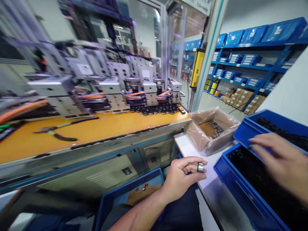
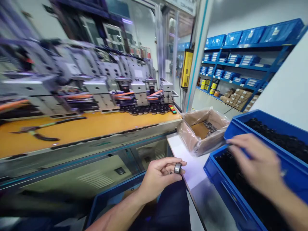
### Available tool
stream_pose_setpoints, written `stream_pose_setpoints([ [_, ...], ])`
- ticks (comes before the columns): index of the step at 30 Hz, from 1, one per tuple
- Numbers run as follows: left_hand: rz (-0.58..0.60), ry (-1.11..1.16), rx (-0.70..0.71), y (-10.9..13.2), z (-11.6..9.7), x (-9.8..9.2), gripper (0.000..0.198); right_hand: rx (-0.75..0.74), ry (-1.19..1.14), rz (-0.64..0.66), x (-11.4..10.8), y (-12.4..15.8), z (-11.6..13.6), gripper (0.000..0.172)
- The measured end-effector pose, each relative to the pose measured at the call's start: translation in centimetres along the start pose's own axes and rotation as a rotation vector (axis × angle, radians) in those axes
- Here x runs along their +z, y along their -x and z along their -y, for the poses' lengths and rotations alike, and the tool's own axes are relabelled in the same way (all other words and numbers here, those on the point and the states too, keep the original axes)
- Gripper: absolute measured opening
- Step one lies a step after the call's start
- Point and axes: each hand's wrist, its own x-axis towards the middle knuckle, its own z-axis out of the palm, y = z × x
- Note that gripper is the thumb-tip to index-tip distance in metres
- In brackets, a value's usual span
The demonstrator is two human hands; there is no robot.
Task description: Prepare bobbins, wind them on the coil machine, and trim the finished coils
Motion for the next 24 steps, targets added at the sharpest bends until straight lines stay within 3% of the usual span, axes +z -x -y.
stream_pose_setpoints([
  [1,0.025,-0.025,0.004,0.0,0.0,0.5,0.034,-0.044,-0.118,0.068,1.3,1.0,1.3,0.012],
  [4,0.102,-0.088,0.026,0.3,0.4,1.5,0.034,-0.106,-0.451,0.107,4.6,3.6,4.7,0.021],
  [7,0.134,-0.095,0.033,0.4,1.1,1.9,0.037,-0.115,-0.546,0.122,6.1,4.7,6.0,0.021],
  [12,0.141,-0.035,0.0,0.2,2.1,2.4,0.038,-0.139,-0.507,0.103,5.9,5.0,5.2,0.021],
  [18,0.12,0.007,0.016,0.3,2.0,2.6,0.037,-0.222,-0.523,0.145,5.5,5.2,4.8,0.04],
  [24,0.132,0.028,-0.019,0.6,1.2,2.5,0.038,-0.309,-0.422,0.081,5.7,5.3,4.6,0.029],
])
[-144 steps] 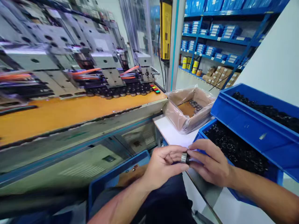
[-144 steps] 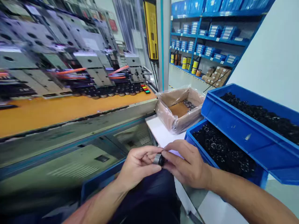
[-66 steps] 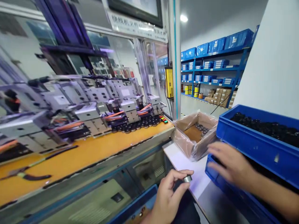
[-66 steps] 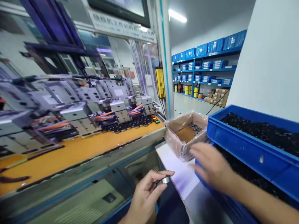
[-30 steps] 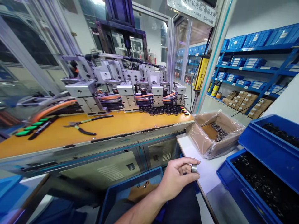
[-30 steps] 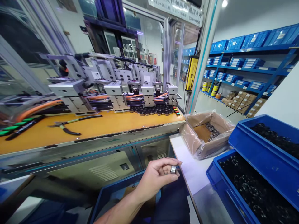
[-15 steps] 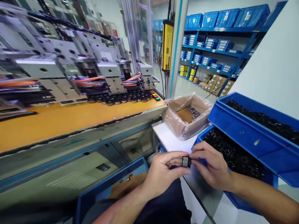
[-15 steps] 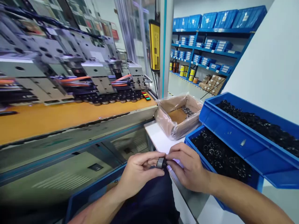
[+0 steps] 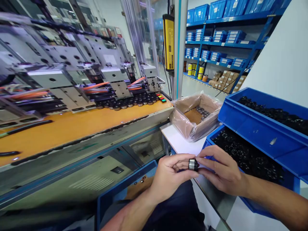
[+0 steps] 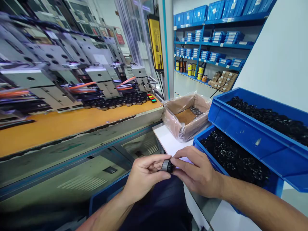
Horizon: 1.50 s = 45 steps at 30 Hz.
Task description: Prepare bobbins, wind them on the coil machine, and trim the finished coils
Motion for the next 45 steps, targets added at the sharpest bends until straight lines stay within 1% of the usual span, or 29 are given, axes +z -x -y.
stream_pose_setpoints([
  [5,-0.013,-0.029,-0.005,0.3,0.2,0.3,0.038,-0.102,0.116,0.014,-0.1,0.1,0.1,0.024],
  [8,-0.082,-0.038,0.034,0.7,1.0,1.0,0.036,-0.182,0.202,0.004,-0.1,0.3,0.2,0.031],
  [10,-0.109,-0.053,0.095,0.9,1.2,1.4,0.034,-0.221,0.227,-0.015,-0.1,0.4,0.3,0.033],
  [12,-0.107,-0.165,0.229,0.9,1.0,1.5,0.037,-0.205,0.208,-0.034,0.0,0.4,0.6,0.032],
  [14,-0.07,-0.404,0.44,0.8,0.2,1.1,0.04,-0.126,0.152,-0.039,0.0,0.3,1.0,0.033],
  [16,-0.001,-0.651,0.652,0.6,-0.6,0.5,0.036,-0.042,0.077,-0.037,0.0,0.2,1.4,0.033],
  [17,0.034,-0.74,0.732,0.6,-1.0,0.3,0.031,-0.013,0.039,-0.032,0.0,0.2,1.6,0.032],
  [19,0.06,-0.82,0.816,0.7,-1.2,-0.1,0.026,0.019,-0.019,-0.025,0.0,0.0,1.8,0.031],
  [20,0.053,-0.825,0.821,0.8,-1.1,-0.1,0.027,0.026,-0.031,-0.022,-0.1,0.0,1.9,0.03],
  [22,0.016,-0.779,0.768,1.1,-0.6,0.0,0.028,0.028,-0.024,-0.016,-0.1,-0.2,1.9,0.029],
  [26,-0.068,-0.537,0.517,1.1,0.6,0.3,0.029,-0.001,0.034,0.0,-0.1,-0.1,1.6,0.028],
  [28,-0.08,-0.375,0.366,0.9,1.0,0.4,0.027,0.01,0.027,-0.008,0.0,0.0,1.4,0.028],
  [31,0.014,-0.077,0.148,0.6,1.8,0.2,0.023,0.064,-0.028,-0.053,0.1,0.0,1.0,0.025],
  [33,0.071,0.025,0.068,0.6,2.2,-0.1,0.024,0.075,-0.056,-0.08,0.2,-0.1,0.8,0.022],
  [34,0.076,-0.002,0.066,0.6,2.4,-0.4,0.025,0.067,-0.054,-0.092,0.2,-0.2,0.7,0.02],
  [35,0.064,-0.083,0.096,0.7,2.4,-0.6,0.026,0.056,-0.043,-0.1,0.2,-0.2,0.6,0.018],
  [36,0.041,-0.195,0.161,0.7,2.4,-0.9,0.027,0.046,-0.027,-0.103,0.3,-0.1,0.6,0.016],
  [38,0.003,-0.462,0.345,0.6,2.0,-1.3,0.031,0.042,0.004,-0.101,0.7,0.1,0.5,0.013],
  [40,0.0,-0.678,0.512,0.4,1.3,-1.7,0.034,0.048,-0.002,-0.087,1.1,0.4,0.4,0.011],
  [42,0.023,-0.792,0.601,0.2,0.8,-1.8,0.034,0.043,-0.021,-0.085,1.4,0.8,0.3,0.012],
  [45,0.023,-0.824,0.627,0.1,0.9,-1.5,0.032,0.027,-0.021,-0.087,1.4,0.9,0.1,0.011],
])
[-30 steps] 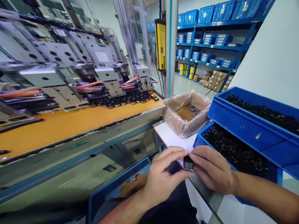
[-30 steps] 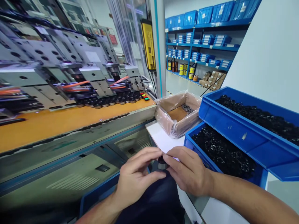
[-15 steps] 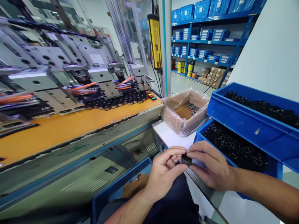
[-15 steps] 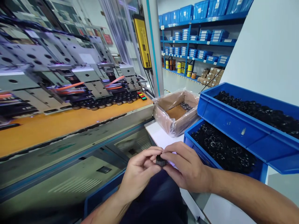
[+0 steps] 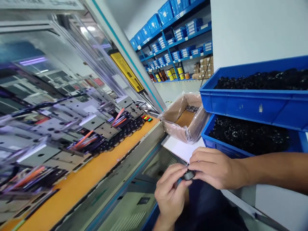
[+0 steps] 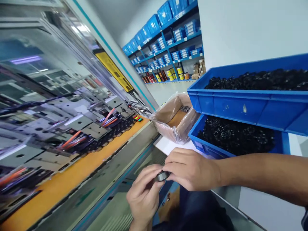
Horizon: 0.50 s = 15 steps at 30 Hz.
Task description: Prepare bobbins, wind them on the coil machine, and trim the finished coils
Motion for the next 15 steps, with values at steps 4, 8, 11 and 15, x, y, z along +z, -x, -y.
stream_pose_setpoints([
  [4,-0.005,0.013,-0.04,0.5,0.3,0.8,0.025,0.024,0.061,0.043,-0.6,-0.1,-0.1,0.012],
  [8,-0.056,-0.328,-0.048,-1.6,1.9,-2.6,0.014,0.065,0.265,0.125,-1.1,0.6,-0.4,0.027],
  [11,-0.119,-0.942,-0.255,-4.7,4.0,-10.0,0.022,0.032,0.341,0.14,-1.3,1.3,-1.1,0.035],
  [15,-0.158,-1.158,-0.517,-8.0,7.4,-20.4,0.015,-0.043,0.382,0.133,-0.9,1.2,-1.6,0.031],
])
